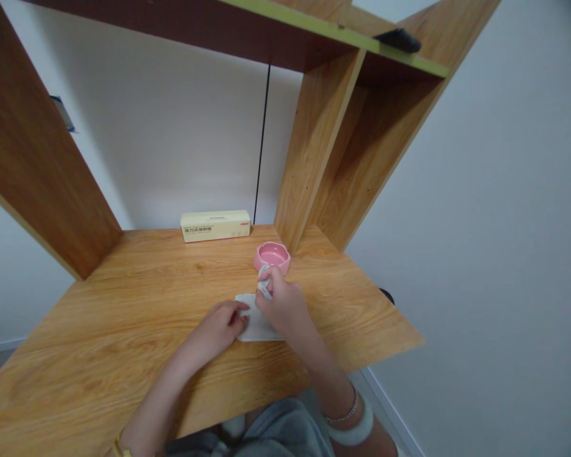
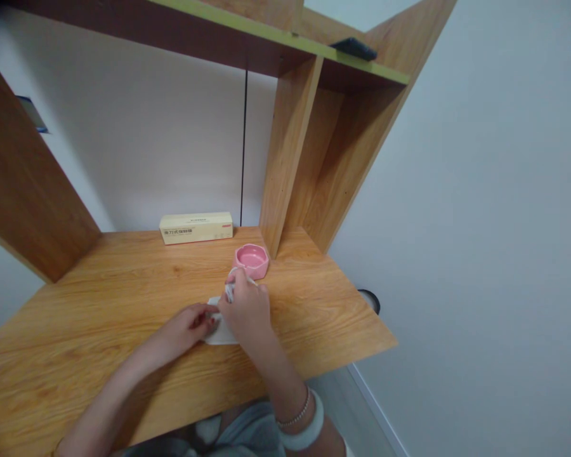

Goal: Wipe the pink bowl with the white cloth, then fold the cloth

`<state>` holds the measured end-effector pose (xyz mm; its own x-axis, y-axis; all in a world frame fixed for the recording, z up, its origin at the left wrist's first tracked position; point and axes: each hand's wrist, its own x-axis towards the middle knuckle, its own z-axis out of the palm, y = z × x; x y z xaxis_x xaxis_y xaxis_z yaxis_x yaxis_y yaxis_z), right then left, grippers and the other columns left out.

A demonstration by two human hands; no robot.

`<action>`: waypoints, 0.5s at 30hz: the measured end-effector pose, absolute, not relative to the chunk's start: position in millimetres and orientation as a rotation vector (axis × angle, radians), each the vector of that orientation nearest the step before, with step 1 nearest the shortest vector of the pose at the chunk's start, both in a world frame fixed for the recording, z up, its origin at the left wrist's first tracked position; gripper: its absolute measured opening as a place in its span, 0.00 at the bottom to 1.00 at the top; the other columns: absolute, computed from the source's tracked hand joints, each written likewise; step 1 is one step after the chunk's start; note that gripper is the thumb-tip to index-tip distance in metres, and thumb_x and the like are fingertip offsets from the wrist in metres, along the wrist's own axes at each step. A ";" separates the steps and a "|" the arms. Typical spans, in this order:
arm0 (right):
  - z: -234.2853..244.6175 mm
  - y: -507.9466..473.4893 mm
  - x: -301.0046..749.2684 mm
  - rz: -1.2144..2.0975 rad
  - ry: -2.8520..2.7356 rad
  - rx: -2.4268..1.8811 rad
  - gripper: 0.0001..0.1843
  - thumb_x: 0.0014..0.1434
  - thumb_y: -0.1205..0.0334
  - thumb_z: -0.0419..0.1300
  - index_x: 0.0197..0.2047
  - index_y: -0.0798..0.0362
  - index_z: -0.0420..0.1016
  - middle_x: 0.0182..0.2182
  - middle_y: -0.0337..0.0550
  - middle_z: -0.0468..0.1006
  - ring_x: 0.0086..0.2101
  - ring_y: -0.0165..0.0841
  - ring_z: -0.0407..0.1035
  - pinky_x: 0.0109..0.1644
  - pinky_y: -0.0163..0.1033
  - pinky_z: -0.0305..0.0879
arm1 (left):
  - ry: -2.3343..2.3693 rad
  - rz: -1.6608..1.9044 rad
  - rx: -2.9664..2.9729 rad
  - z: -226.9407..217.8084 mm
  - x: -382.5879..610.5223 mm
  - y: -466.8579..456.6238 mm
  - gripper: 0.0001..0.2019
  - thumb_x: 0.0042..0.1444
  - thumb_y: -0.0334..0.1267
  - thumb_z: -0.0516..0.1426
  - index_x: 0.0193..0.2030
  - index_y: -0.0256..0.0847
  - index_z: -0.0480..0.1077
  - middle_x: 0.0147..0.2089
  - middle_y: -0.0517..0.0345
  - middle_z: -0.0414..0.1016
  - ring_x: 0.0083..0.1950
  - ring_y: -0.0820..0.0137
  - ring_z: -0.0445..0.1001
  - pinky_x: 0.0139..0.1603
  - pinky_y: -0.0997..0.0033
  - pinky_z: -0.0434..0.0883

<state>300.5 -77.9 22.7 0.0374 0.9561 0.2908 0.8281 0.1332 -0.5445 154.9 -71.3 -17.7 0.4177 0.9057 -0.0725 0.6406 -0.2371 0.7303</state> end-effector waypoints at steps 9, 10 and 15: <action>-9.5 -89.5 257.8 0.399 -2.106 -1.724 0.17 0.49 0.59 0.56 0.43 0.53 0.62 0.34 0.48 0.75 0.36 0.41 0.68 0.41 0.43 0.51 | 1.528 0.535 1.854 -14.0 127.4 -57.4 0.09 0.48 0.36 0.48 0.23 0.38 0.67 0.26 0.54 0.72 0.30 0.68 0.68 0.34 0.71 0.61; -9.1 -90.6 259.7 0.420 -2.090 -1.710 0.20 0.49 0.58 0.57 0.45 0.53 0.62 0.35 0.48 0.75 0.37 0.41 0.67 0.41 0.43 0.51 | 1.538 0.538 1.841 -13.5 127.8 -57.9 0.10 0.48 0.37 0.48 0.22 0.38 0.67 0.25 0.54 0.72 0.29 0.68 0.67 0.33 0.71 0.61; -0.3 -86.6 295.4 0.410 -1.938 -1.764 0.18 0.54 0.59 0.52 0.49 0.53 0.62 0.33 0.46 0.74 0.35 0.38 0.67 0.38 0.39 0.54 | 1.534 0.560 1.858 -11.5 132.4 -60.9 0.16 0.51 0.44 0.47 0.19 0.39 0.65 0.23 0.54 0.71 0.27 0.68 0.66 0.29 0.71 0.58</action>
